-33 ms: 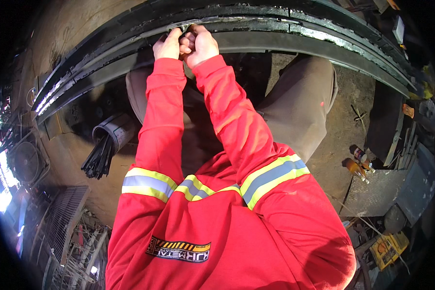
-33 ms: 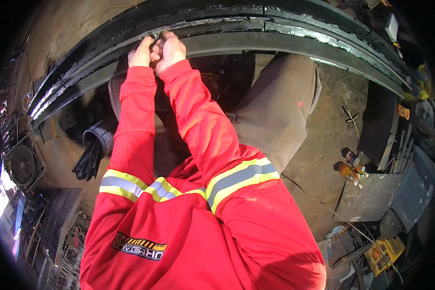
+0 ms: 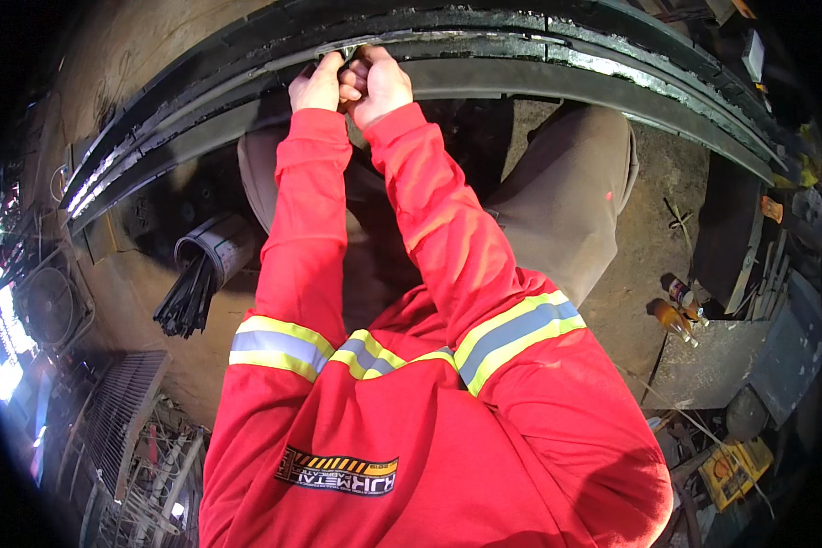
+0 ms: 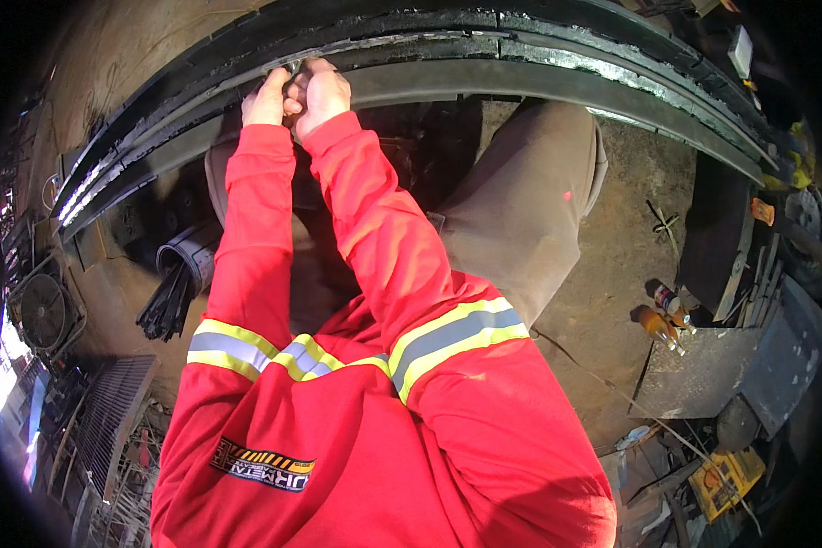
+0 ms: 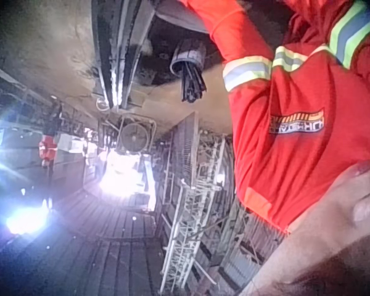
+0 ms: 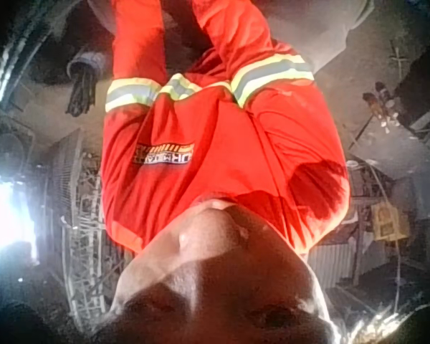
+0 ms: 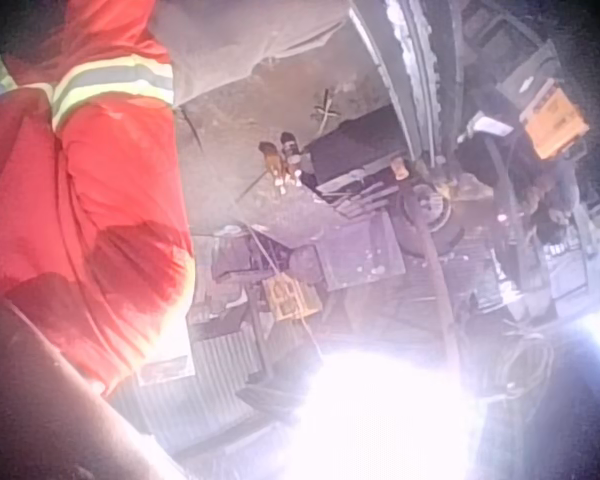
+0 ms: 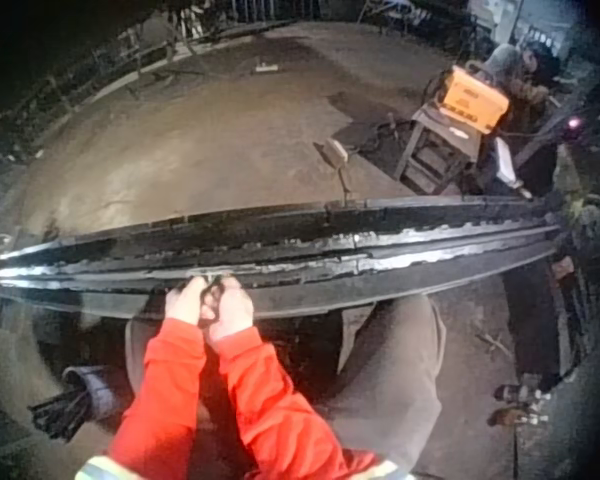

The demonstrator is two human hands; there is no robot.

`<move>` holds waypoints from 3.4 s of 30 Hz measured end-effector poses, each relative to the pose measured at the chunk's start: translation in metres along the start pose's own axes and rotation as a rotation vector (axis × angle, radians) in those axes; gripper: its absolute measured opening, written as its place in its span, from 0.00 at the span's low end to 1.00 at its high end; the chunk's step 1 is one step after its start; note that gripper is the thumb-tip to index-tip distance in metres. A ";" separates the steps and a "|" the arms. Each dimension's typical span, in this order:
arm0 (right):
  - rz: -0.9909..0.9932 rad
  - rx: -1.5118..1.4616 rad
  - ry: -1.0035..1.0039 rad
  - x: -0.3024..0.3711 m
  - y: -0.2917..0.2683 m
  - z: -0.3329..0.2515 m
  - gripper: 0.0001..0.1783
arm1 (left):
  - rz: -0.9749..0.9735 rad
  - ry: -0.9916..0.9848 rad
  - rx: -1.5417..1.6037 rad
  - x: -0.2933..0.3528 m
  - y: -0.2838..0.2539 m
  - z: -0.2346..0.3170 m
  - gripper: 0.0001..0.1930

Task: The person kneels on the floor and secures a black rubber seal or gasket onto a curved metal frame using zip ties. They repeatedly thread and tighten the ties by hand, then use a yellow utility knife to trim the excess tails of the zip ties.

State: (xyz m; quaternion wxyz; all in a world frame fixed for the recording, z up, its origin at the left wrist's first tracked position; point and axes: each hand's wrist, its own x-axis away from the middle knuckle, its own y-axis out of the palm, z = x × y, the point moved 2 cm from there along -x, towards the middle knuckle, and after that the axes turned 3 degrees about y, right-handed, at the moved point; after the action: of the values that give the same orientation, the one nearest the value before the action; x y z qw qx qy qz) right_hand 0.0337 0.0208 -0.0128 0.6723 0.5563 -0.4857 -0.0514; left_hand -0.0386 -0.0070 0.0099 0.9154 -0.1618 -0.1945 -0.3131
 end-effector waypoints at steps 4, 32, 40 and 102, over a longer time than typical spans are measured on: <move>0.011 0.122 -0.171 0.003 0.002 0.004 0.07 | -0.052 0.012 -0.064 -0.001 -0.003 0.003 0.14; 0.200 1.499 -0.731 0.036 0.017 0.013 0.22 | -0.060 0.951 -1.239 -0.039 -0.043 -0.004 0.14; 0.127 1.713 -0.608 0.027 0.018 0.010 0.19 | -0.218 1.004 -1.483 -0.045 -0.055 -0.001 0.14; 0.030 1.737 -1.128 -0.015 0.009 0.020 0.22 | -0.088 0.709 0.232 -0.032 -0.138 -0.014 0.14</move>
State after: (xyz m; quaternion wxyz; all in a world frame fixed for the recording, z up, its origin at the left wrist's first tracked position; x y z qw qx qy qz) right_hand 0.0071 0.0192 -0.0168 -0.2853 0.7386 -0.6065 0.0720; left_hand -0.1463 -0.1002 0.0075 0.9238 0.0700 0.0938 -0.3646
